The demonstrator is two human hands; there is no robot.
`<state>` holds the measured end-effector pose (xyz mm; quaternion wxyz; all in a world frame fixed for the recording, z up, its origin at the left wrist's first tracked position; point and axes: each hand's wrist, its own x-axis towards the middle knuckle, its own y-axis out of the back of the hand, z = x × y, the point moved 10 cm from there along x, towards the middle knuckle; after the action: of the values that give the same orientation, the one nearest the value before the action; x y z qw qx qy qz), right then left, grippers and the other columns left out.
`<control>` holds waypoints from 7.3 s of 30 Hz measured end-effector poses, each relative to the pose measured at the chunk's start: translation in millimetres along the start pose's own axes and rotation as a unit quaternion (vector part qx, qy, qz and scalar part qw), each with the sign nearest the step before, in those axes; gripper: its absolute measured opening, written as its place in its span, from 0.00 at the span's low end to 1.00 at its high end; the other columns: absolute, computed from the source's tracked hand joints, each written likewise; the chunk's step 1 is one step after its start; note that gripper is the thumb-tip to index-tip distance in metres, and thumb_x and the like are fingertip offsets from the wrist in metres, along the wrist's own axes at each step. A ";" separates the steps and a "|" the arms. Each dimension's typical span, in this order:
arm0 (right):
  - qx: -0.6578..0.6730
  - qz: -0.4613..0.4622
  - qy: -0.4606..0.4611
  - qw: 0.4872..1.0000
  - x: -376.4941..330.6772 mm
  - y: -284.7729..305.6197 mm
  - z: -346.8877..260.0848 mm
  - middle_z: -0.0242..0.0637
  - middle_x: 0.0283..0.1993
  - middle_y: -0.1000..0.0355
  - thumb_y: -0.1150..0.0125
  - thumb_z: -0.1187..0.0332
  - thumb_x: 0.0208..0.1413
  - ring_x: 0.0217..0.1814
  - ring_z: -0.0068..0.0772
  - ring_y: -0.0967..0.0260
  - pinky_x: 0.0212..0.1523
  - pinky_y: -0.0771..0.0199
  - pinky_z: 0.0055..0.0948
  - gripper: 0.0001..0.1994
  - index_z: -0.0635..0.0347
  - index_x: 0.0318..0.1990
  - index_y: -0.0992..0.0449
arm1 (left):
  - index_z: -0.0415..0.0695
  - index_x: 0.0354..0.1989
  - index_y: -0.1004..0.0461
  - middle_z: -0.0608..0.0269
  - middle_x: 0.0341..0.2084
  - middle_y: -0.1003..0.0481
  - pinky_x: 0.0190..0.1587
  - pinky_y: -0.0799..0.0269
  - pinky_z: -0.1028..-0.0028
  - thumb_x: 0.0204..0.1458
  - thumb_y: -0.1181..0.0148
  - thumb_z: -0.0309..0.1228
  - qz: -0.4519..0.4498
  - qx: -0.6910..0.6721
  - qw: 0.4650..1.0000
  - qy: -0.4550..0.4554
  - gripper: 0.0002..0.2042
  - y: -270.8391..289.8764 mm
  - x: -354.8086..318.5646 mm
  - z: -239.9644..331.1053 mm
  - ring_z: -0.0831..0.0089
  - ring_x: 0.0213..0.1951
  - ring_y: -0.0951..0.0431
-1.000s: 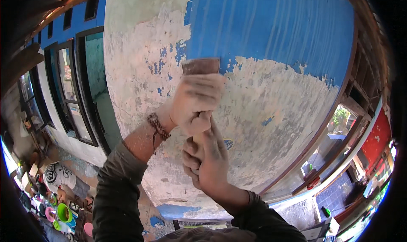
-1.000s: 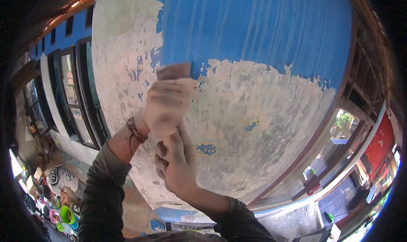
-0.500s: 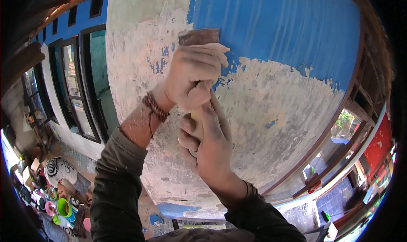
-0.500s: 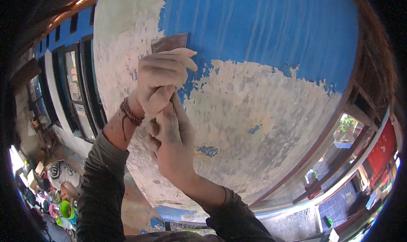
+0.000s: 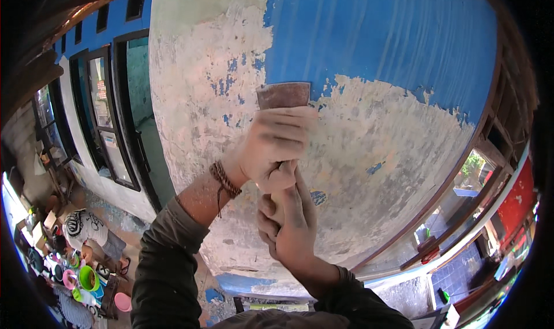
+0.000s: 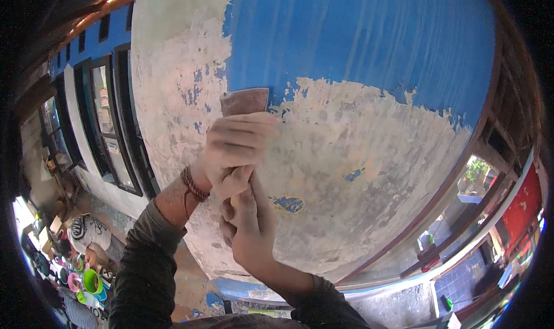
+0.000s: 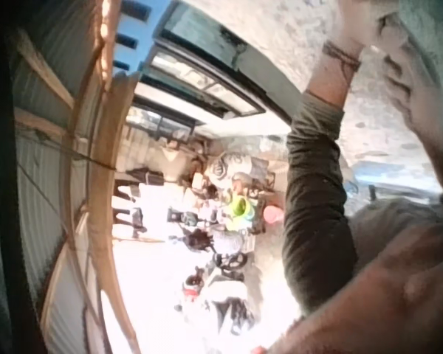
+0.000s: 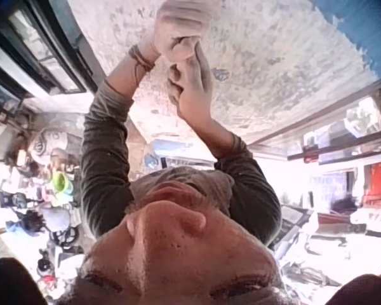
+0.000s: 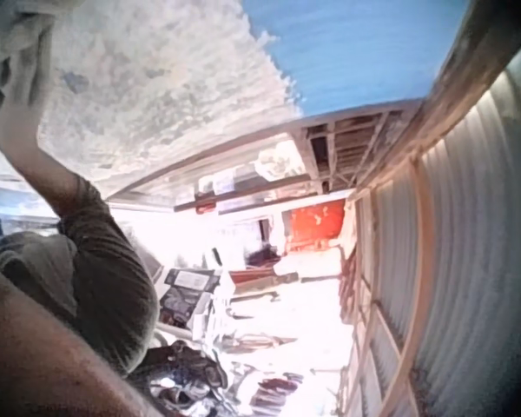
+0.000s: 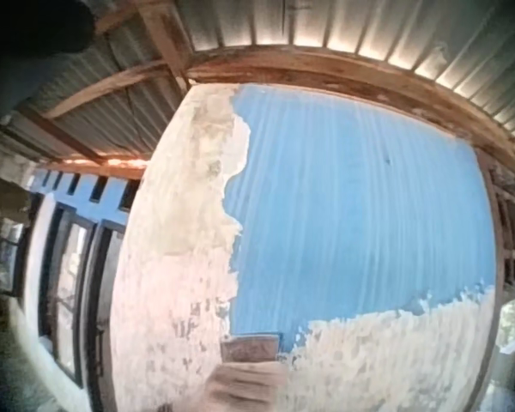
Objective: The person uses a putty knife to scrape blue and white paint from a curved wall.
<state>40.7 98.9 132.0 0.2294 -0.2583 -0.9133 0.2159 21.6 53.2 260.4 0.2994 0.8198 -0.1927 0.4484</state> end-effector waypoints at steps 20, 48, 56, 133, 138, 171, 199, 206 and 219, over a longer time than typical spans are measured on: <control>-0.012 -0.046 -0.028 0.998 1.0 -32.9 16.0 0.29 0.26 0.40 0.54 0.52 0.64 0.15 0.13 0.49 0.13 0.52 0.14 0.28 0.49 0.69 0.46 | 0.41 0.09 0.36 0.59 0.14 0.31 0.50 0.26 0.52 0.27 0.51 0.30 -0.030 0.015 0.999 0.018 0.06 26.5 -16.3 4.4 0.55 0.31 0.21; -0.114 0.077 -0.179 0.974 -153.2 195.8 108.0 0.25 0.22 0.40 0.46 0.77 0.58 0.15 0.11 0.48 0.14 0.49 0.16 0.26 0.67 0.65 0.44 | 0.32 0.65 0.48 0.28 0.64 0.50 0.67 0.63 0.41 0.59 0.54 0.43 0.037 0.598 0.783 0.166 0.32 90.1 -29.9 -35.1 0.33 0.67 0.54; -0.071 0.093 -0.021 0.993 -144.6 216.5 40.8 0.25 0.20 0.41 0.50 0.78 0.58 0.13 0.12 0.48 0.12 0.48 0.15 0.26 0.66 0.65 0.45 | 0.45 0.64 0.38 0.48 0.63 0.41 0.67 0.53 0.50 0.52 0.46 0.35 -0.316 0.144 0.914 0.212 0.28 -170.6 -159.7 30.0 0.52 0.67 0.45; 0.184 -0.030 -0.159 0.970 -55.2 -4.7 1.9 0.31 0.25 0.42 0.57 0.58 0.67 0.17 0.15 0.50 0.13 0.55 0.15 0.22 0.45 0.67 0.46 | 0.39 0.10 0.38 0.57 0.13 0.35 0.44 0.27 0.52 0.25 0.53 0.30 -0.055 -0.086 0.989 0.108 0.06 -29.0 -10.2 29.8 0.52 0.24 0.27; 0.139 -0.040 -0.164 0.976 -58.1 62.3 66.2 0.29 0.22 0.42 0.54 0.57 0.65 0.12 0.17 0.52 0.10 0.57 0.18 0.11 0.46 0.50 0.36 | 0.39 0.11 0.35 0.58 0.15 0.35 0.52 0.27 0.51 0.27 0.49 0.30 -0.178 0.001 0.971 0.160 0.06 -73.4 -78.5 39.4 0.52 0.31 0.24; -0.051 0.120 -0.130 0.983 -142.4 190.2 87.1 0.24 0.19 0.42 0.46 0.69 0.61 0.12 0.12 0.52 0.10 0.54 0.16 0.16 0.65 0.54 0.35 | 0.45 0.38 0.28 0.60 0.52 0.32 0.58 0.52 0.58 0.44 0.41 0.20 0.034 0.527 0.827 0.191 0.11 20.0 -71.6 7.9 0.55 0.60 0.37; -0.418 -0.071 0.192 0.885 -45.2 69.7 37.0 0.48 0.46 0.30 0.46 0.71 0.60 0.49 0.48 0.35 0.50 0.36 0.40 0.12 0.67 0.49 0.28 | 0.38 0.50 0.34 0.70 0.24 0.31 0.22 0.39 0.82 0.62 0.47 0.36 0.308 -0.280 0.575 0.705 0.15 -73.9 -228.8 129.7 0.85 0.20 0.35; -0.609 -0.132 0.494 0.607 -36.5 -13.8 -25.8 0.46 0.57 0.34 0.42 0.76 0.51 0.57 0.47 0.35 0.58 0.38 0.45 0.17 0.61 0.51 0.26 | 0.38 0.52 0.33 0.66 0.20 0.30 0.14 0.47 0.85 0.60 0.46 0.28 0.347 -0.199 0.591 0.700 0.14 -12.9 -222.9 114.8 0.89 0.12 0.41; -0.490 -0.104 0.677 0.539 -2.7 -49.6 -15.1 0.38 0.45 0.29 0.29 0.68 0.39 0.51 0.46 0.30 0.51 0.27 0.48 0.11 0.57 0.33 0.21 | 0.40 0.38 0.32 0.69 0.13 0.34 0.12 0.55 0.83 0.58 0.43 0.27 0.375 -0.199 0.602 0.676 0.05 4.2 -200.7 99.5 0.89 0.09 0.46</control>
<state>32.3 63.1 168.7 0.6379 -0.3031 -0.4694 -0.5299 -24.3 -6.4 49.3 0.3054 0.0583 -0.3102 0.8984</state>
